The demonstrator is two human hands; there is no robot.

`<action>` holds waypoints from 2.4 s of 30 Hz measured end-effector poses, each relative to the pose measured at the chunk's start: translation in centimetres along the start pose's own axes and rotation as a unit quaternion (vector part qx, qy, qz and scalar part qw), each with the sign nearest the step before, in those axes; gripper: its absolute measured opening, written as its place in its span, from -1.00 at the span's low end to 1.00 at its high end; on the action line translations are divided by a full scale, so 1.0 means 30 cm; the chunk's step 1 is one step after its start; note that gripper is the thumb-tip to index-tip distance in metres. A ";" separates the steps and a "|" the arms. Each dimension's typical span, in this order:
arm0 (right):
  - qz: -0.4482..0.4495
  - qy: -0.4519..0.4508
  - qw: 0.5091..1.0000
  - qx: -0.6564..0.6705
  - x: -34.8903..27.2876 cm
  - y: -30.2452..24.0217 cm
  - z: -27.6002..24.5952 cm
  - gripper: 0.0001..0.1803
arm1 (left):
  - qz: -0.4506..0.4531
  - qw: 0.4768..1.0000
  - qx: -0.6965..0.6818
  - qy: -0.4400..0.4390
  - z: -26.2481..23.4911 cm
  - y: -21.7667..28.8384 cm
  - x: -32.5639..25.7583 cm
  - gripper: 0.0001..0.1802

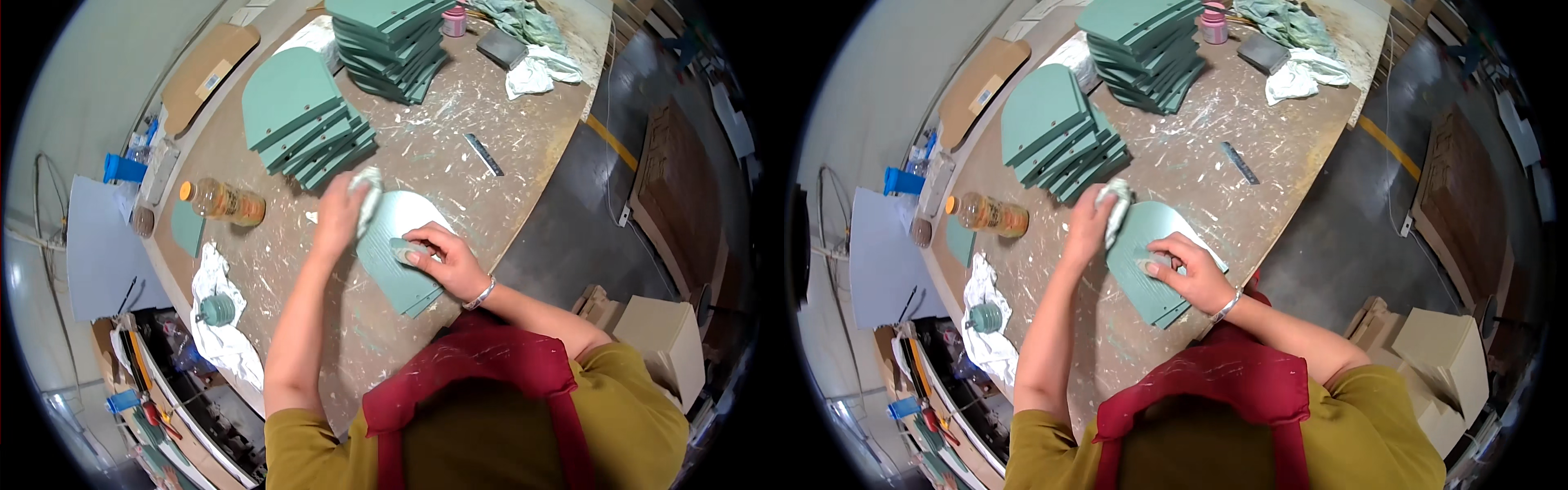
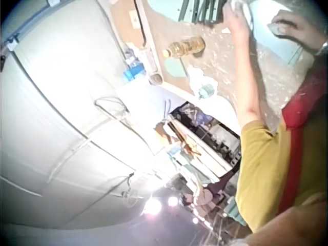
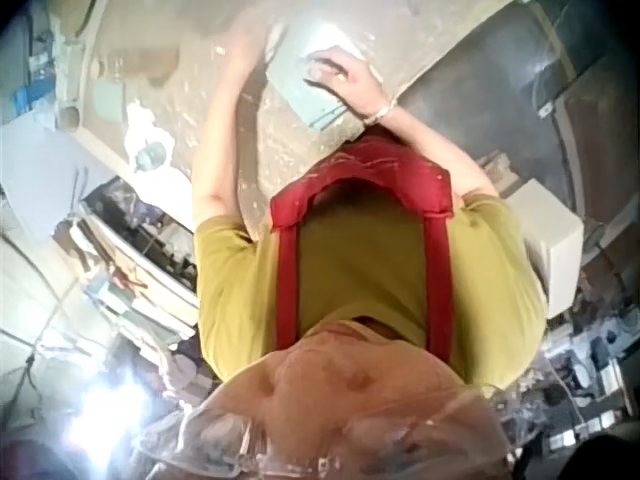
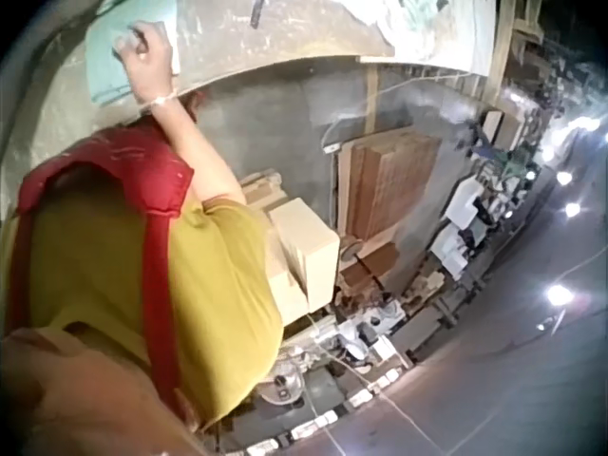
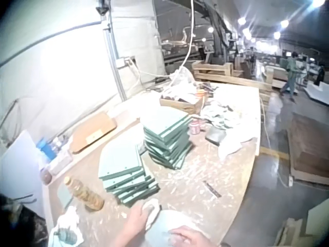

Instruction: The person wipes green panels with a cloth and rubs the edges with a small block, handling them one at a time and placing them in a stack.

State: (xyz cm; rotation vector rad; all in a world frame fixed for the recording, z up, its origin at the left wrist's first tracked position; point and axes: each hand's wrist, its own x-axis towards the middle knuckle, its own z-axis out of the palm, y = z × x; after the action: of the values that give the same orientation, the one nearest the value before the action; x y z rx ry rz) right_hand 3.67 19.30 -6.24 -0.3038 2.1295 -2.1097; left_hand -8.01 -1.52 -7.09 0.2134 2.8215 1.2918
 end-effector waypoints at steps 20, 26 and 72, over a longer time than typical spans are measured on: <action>-0.012 -0.003 0.999 -0.038 -0.003 -0.007 -0.005 -0.66 | 0.163 0.959 0.196 -0.122 0.108 0.132 0.165 -0.68; -0.044 0.005 0.998 -0.046 -0.013 0.002 0.001 -0.67 | 0.313 0.911 0.228 -0.140 0.164 0.158 0.119 -0.67; 0.270 -0.477 0.813 0.198 0.597 0.076 0.084 -0.72 | 0.067 0.960 0.242 0.122 0.288 0.313 -0.318 -0.54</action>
State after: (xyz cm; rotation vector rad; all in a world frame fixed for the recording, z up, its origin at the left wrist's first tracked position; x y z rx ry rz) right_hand -13.28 12.71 -7.67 -0.4917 1.0018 -1.4912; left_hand 3.22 9.72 -5.92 0.2771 3.3490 0.6506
